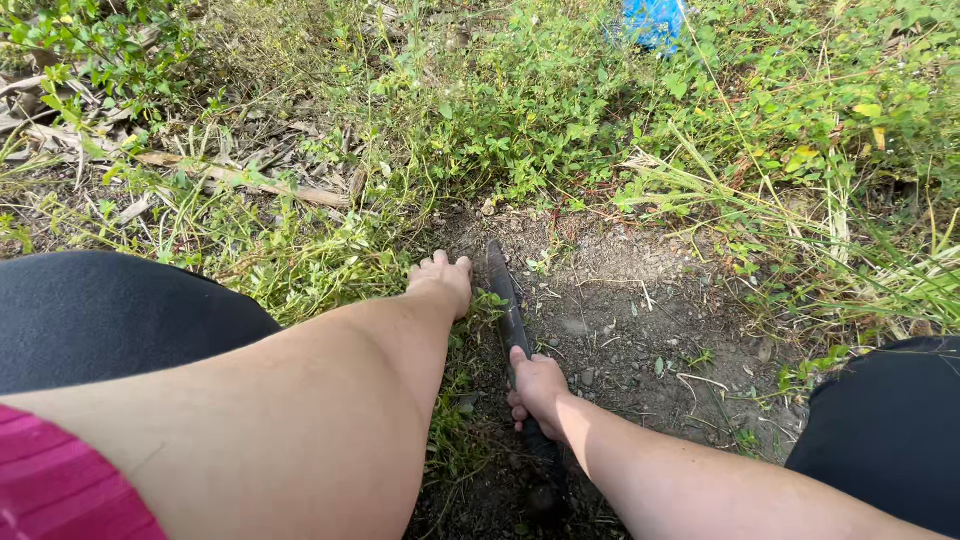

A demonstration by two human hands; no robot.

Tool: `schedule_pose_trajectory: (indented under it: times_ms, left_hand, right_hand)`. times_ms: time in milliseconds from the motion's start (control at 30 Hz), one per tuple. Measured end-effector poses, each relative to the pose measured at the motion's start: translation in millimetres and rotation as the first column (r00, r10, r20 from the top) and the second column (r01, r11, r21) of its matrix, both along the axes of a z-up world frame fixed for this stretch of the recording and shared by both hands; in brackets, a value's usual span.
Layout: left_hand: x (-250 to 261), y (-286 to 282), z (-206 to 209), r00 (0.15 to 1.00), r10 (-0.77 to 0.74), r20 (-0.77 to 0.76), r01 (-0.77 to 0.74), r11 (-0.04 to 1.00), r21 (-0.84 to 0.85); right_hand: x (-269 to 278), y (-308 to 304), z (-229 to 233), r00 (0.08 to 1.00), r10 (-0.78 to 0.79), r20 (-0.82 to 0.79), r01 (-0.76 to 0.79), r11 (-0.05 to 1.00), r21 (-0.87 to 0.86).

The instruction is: The person uses a machete to cut and clear weeds from a dirt patch by hand.

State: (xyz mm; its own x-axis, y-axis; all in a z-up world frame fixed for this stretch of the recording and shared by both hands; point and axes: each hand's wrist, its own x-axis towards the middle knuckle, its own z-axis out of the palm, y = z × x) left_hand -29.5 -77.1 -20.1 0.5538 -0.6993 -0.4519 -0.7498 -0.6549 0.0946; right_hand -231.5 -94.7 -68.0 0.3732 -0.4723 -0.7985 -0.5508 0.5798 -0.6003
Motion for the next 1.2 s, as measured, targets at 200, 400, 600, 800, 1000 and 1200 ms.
schedule_pose_trajectory:
  times_ms: [200, 400, 600, 800, 1000, 1200]
  left_hand:
    - [-10.0, -31.9, 20.7, 0.913, 0.283, -0.293, -0.369, 0.88, -0.298]
    - [-14.8, -42.6, 68.1, 0.882, 0.089, -0.463, -0.236, 0.934, -0.268]
    - [31.1, 31.2, -7.4, 0.988, 0.135, 0.077, -0.132, 0.99, -0.04]
    - [45.9, 18.0, -30.9, 0.974, 0.223, 0.045, -0.224, 0.974, 0.03]
    - [56.9, 5.3, -39.2, 0.987, 0.134, 0.09, -0.145, 0.981, 0.132]
    - [54.0, 13.7, -24.7, 0.957, 0.283, -0.063, -0.28, 0.959, 0.055]
  right_hand:
    - [-4.1, -1.8, -9.1, 1.0, 0.03, 0.001, -0.03, 0.999, -0.04]
    - [0.4, 8.5, -1.5, 0.999, 0.029, 0.019, -0.027, 0.995, -0.097]
    - [11.1, 5.6, 31.0, 0.999, 0.038, -0.013, -0.04, 0.944, -0.328]
    - [44.7, -13.7, 60.6, 0.977, -0.208, 0.054, 0.193, 0.738, -0.647]
    - [43.6, -8.9, 50.6, 0.987, -0.066, -0.144, -0.043, 0.76, -0.649]
    - [31.3, -20.0, 23.7, 0.945, 0.166, -0.283, -0.322, 0.629, -0.707]
